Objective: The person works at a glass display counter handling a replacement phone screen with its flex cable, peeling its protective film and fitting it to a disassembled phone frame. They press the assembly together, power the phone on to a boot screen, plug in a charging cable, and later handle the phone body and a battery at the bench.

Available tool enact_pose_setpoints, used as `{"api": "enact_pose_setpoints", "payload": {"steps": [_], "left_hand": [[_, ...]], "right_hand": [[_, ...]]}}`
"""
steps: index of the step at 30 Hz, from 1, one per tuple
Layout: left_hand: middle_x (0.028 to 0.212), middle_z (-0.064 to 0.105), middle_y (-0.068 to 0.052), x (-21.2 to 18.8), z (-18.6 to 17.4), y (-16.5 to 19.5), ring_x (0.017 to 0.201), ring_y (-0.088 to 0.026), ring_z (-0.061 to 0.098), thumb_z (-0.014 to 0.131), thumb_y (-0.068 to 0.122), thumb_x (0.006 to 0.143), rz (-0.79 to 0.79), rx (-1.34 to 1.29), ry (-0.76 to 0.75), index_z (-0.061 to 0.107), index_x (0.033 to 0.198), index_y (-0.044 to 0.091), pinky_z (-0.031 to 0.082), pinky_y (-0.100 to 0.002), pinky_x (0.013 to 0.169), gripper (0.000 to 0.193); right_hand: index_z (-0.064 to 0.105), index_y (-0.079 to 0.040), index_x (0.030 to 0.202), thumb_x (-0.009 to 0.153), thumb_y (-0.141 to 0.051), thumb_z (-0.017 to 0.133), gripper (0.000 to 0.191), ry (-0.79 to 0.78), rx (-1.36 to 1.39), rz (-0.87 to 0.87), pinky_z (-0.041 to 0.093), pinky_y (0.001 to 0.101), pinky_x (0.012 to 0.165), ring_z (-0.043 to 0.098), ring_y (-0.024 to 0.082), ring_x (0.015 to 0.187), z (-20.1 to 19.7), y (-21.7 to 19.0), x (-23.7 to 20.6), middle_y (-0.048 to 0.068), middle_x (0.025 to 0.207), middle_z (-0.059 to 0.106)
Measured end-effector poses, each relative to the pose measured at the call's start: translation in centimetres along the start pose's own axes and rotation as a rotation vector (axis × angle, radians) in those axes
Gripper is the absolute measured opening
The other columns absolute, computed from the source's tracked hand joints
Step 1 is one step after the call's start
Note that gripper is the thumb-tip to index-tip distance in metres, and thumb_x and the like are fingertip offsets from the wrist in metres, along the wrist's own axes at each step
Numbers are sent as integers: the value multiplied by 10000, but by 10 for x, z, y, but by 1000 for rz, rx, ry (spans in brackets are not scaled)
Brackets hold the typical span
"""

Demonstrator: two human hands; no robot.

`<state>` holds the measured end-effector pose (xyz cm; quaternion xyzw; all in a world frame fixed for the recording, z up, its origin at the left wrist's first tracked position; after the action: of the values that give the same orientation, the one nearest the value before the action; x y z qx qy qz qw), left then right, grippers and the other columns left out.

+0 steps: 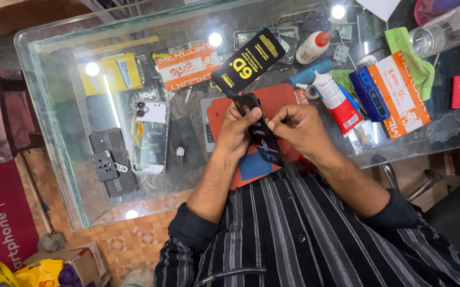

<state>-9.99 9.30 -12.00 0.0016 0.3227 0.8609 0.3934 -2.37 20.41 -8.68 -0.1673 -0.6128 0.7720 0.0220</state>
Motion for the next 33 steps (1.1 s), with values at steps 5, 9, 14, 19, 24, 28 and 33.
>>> {"api": "enact_pose_setpoints", "payload": {"steps": [5, 9, 14, 19, 24, 28, 33], "left_hand": [[845, 667, -21, 0, 0, 0, 752, -148, 692, 816, 58, 878, -9, 8, -2, 611, 982, 79, 583, -310, 716, 231], [846, 667, -25, 0, 0, -1, 754, -151, 692, 822, 64, 881, -17, 8, -3, 610, 982, 74, 585, -313, 721, 235], [850, 673, -29, 0, 0, 0, 757, -150, 695, 825, 72, 882, -12, 15, -7, 613, 992, 72, 584, -309, 723, 239], [867, 678, -28, 0, 0, -1, 771, -155, 707, 828, 75, 886, -13, 4, -8, 603, 1003, 70, 596, -323, 727, 254], [882, 687, -32, 0, -2, -2, 781, -157, 713, 824, 69, 879, -29, -4, 8, 585, 1036, 70, 601, -330, 728, 285], [896, 688, -41, 0, -3, -2, 791, -161, 714, 816, 60, 887, -15, 6, 14, 586, 1068, 62, 603, -331, 738, 293], [918, 685, -49, 1, -8, -7, 806, -170, 722, 819, 75, 890, -25, -22, 51, 587, 1075, 51, 615, -345, 757, 298]], "right_hand": [[702, 13, 899, 929, 40, 711, 41, 1, 0, -5, 516, 217, 710, 633, 59, 782, 0, 0, 0, 26, 856, 704], [702, 10, 898, 929, 35, 714, 41, 0, -10, -3, 521, 220, 709, 638, 60, 781, 0, 0, -1, 29, 854, 708], [697, 9, 891, 925, 39, 719, 51, 2, 6, 5, 528, 224, 709, 644, 62, 778, 0, 1, 0, 33, 851, 712], [699, 11, 890, 934, 40, 710, 54, 1, 10, 2, 527, 222, 698, 642, 64, 768, 0, 1, 0, 31, 844, 708], [700, 14, 897, 929, 48, 707, 46, -5, 13, -3, 524, 219, 700, 642, 62, 773, 0, 1, 0, 31, 848, 707], [699, 18, 895, 928, 46, 706, 44, 2, -2, -5, 525, 221, 699, 643, 64, 771, -1, 1, 1, 33, 847, 710], [715, 34, 996, 991, 5, 668, 55, 4, -20, -35, 528, 220, 736, 650, 73, 804, -5, -6, -7, 48, 891, 710]]}}
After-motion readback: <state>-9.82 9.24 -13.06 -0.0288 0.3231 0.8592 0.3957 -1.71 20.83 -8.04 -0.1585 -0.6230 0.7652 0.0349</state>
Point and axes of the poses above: each hand's wrist, its own x-axis towards the middle knuckle, its own z-axis out of the palm, y = z × x, the point moved 10 cm from there along x, towards the middle knuckle
